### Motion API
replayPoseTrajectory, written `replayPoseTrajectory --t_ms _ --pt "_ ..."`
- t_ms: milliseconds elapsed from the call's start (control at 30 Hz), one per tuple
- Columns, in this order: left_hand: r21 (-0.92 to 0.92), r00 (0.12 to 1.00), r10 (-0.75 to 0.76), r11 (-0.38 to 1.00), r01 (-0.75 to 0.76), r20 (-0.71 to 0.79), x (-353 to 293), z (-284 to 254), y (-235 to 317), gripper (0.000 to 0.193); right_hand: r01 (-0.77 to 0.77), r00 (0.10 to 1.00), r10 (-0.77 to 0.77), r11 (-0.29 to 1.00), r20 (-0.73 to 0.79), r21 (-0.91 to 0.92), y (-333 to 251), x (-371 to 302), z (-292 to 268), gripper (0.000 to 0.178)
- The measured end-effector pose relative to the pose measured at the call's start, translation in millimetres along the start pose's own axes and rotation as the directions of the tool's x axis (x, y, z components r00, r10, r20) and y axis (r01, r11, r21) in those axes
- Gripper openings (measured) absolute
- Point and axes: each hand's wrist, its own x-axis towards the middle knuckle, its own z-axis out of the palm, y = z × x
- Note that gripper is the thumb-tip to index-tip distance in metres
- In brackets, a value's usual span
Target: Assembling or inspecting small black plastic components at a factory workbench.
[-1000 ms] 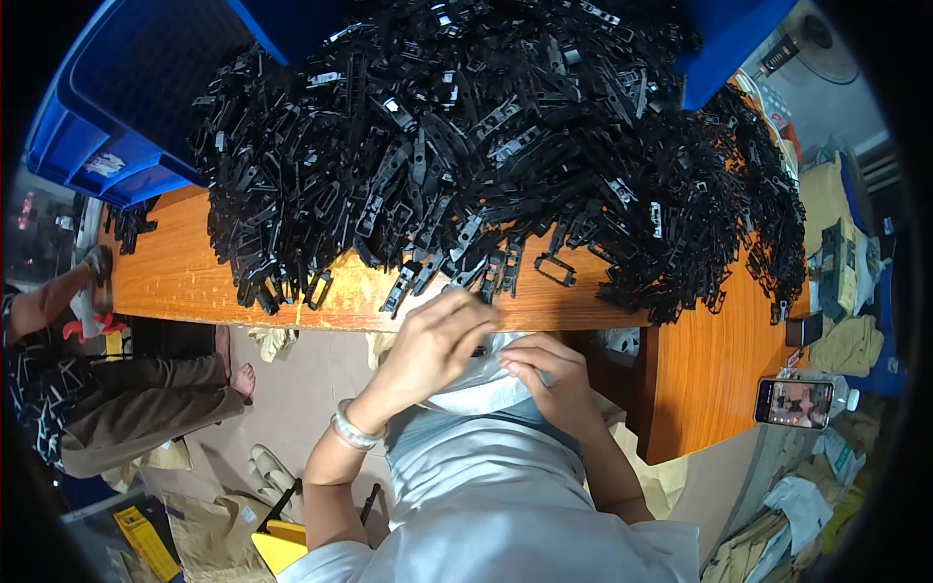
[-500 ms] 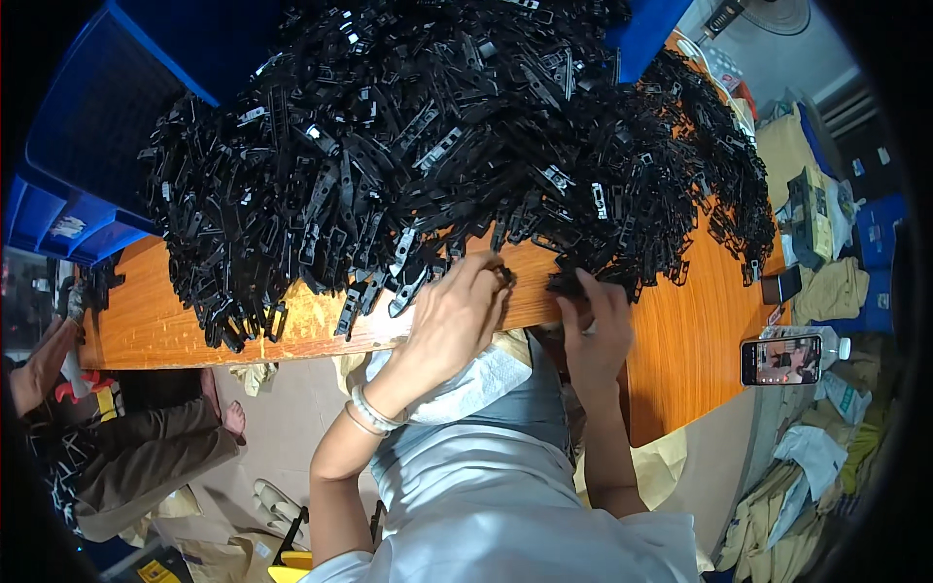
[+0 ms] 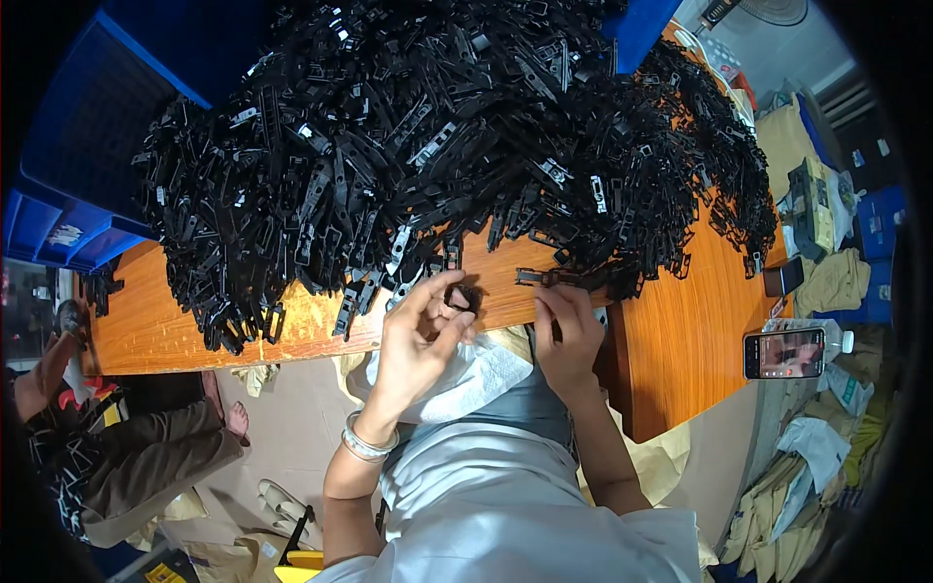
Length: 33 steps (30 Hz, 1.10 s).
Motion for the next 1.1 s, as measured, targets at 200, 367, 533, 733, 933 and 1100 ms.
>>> replayPoseTrajectory --t_ms 200,367,533,733,933,1100 --pt "-0.133 1.0 -0.02 0.991 0.019 -0.002 -17.8 -17.9 2.8 0.034 -0.11 0.99 0.121 0.984 0.067 -0.142 -12.7 11.9 0.3 0.018" --pt "-0.031 0.989 0.136 0.99 -0.137 -0.05 -20.0 -31.8 -6.2 0.036 0.061 0.993 -0.04 0.977 0.107 -0.205 -17.8 24.9 4.0 0.024" --pt "-0.188 0.998 0.004 0.982 -0.016 -0.063 -24.5 -22.0 -2.4 0.032 0.134 0.985 -0.132 0.991 0.108 -0.006 -16.8 23.9 11.1 0.03" --pt "-0.107 0.999 0.002 0.994 -0.006 -0.038 -22.7 -10.4 -5.2 0.032 0.098 0.993 -0.108 0.975 0.039 0.199 -29.1 23.0 3.4 0.023" --pt "-0.045 0.997 -0.017 0.999 0.014 -0.07 -22.8 -9.7 -8.4 0.033 -0.018 1.0 0.018 0.996 0.001 -0.089 -20.7 13.7 -1.5 0.014" --pt "-0.001 0.996 0.056 0.998 -0.056 -0.069 -23.1 -3.0 -7.2 0.032 -0.011 1.0 0.015 0.991 0.026 -0.136 -13.4 13.2 5.9 0.014"
